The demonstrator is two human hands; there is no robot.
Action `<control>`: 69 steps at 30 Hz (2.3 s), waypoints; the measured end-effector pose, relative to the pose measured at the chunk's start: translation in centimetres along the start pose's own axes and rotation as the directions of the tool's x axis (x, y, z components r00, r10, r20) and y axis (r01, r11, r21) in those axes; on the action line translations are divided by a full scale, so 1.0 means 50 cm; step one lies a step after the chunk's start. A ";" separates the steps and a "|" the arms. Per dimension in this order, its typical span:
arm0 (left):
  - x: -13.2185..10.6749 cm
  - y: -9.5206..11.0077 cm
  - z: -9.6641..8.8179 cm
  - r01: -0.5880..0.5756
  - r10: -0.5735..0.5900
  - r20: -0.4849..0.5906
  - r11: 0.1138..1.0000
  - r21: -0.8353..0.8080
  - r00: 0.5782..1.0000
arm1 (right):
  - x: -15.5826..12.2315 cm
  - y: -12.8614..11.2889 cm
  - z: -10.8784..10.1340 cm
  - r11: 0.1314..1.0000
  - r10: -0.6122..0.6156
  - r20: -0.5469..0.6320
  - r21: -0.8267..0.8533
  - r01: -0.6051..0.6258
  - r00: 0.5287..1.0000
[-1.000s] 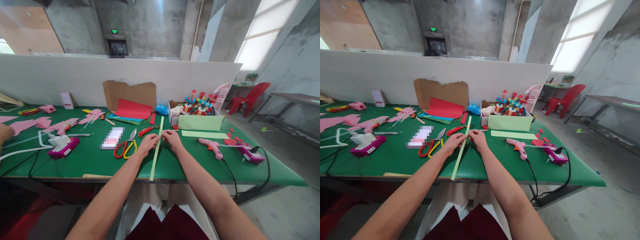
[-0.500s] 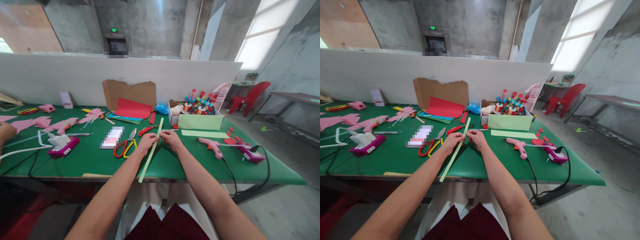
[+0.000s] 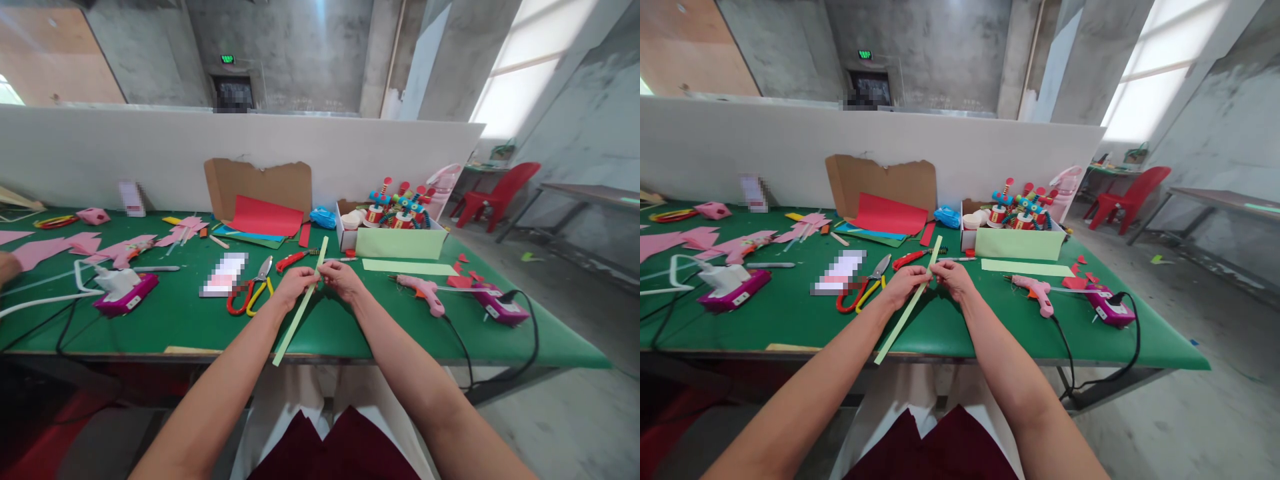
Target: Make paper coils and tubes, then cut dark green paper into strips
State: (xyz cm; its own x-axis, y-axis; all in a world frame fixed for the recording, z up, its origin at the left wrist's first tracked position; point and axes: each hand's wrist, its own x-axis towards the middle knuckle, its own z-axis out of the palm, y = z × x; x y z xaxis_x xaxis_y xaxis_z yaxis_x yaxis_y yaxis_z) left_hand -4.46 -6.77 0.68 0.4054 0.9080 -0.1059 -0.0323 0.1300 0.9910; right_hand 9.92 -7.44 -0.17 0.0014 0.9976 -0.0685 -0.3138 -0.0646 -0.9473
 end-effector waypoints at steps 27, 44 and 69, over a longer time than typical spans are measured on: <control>-0.006 0.002 0.005 0.018 -0.018 0.027 0.999 0.029 0.999 | 0.003 -0.017 -0.012 0.990 0.013 -0.030 0.138 -0.009 0.999; -0.008 0.000 0.005 -0.008 0.004 0.038 0.995 0.101 0.999 | 0.009 -0.018 -0.012 0.982 -0.042 -0.199 0.171 0.076 0.979; -0.017 0.008 0.011 -0.034 0.016 0.123 0.989 0.146 0.992 | 0.025 -0.018 -0.041 0.956 -0.236 -0.376 0.076 0.284 0.896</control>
State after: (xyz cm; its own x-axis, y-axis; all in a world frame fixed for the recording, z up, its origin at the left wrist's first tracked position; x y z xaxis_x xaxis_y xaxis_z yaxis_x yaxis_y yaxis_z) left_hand -4.29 -7.70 1.23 0.5145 0.8538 -0.0793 0.0874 0.0399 0.9954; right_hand 12.13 -6.19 -0.05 0.4320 0.9008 0.0448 -0.3720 0.2232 -0.9010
